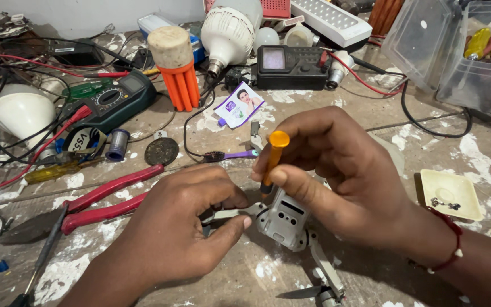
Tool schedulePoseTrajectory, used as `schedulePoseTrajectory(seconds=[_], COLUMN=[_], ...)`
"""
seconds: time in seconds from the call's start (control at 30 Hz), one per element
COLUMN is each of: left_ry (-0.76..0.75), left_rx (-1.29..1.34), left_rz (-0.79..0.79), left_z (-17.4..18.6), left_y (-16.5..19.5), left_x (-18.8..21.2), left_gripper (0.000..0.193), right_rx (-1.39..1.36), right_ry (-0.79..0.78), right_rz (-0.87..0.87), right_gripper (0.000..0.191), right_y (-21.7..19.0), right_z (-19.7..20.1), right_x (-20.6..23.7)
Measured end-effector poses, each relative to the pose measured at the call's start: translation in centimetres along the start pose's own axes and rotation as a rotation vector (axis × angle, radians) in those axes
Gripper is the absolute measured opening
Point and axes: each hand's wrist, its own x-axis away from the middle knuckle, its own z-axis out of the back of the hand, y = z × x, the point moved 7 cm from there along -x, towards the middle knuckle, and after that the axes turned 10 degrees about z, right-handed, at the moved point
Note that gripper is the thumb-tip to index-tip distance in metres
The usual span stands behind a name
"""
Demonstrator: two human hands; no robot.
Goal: The person disassembles a small white drone at a cluttered workbench. They hold the drone body with one hand while using an orange screwdriver to unscrew fasteners, placing removed screws in a small tray, and detaching the propellers and body panels from the frame.
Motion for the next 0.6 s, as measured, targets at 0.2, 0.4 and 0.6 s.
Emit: schedulePoseTrajectory(seconds=[0.2, 0.4, 0.6], left_ry=[-0.036, 0.001, 0.005], left_rx=[0.006, -0.024, -0.007], left_rz=[0.065, 0.023, -0.021], left_z=[-0.3, -0.2, 0.0], left_y=[-0.8, -0.5, -0.2], left_x=[-0.1, -0.1, -0.1], left_gripper=[0.021, 0.02, 0.018], right_rx=[0.059, 0.185, 0.261], right_ry=[-0.026, -0.119, -0.082], right_rz=[0.051, 0.194, 0.229], right_gripper=[0.044, 0.044, 0.042], right_y=[-0.6, -2.5, -3.1], right_z=[-0.3, -0.4, -0.3], right_x=[-0.1, -0.6, -1.4])
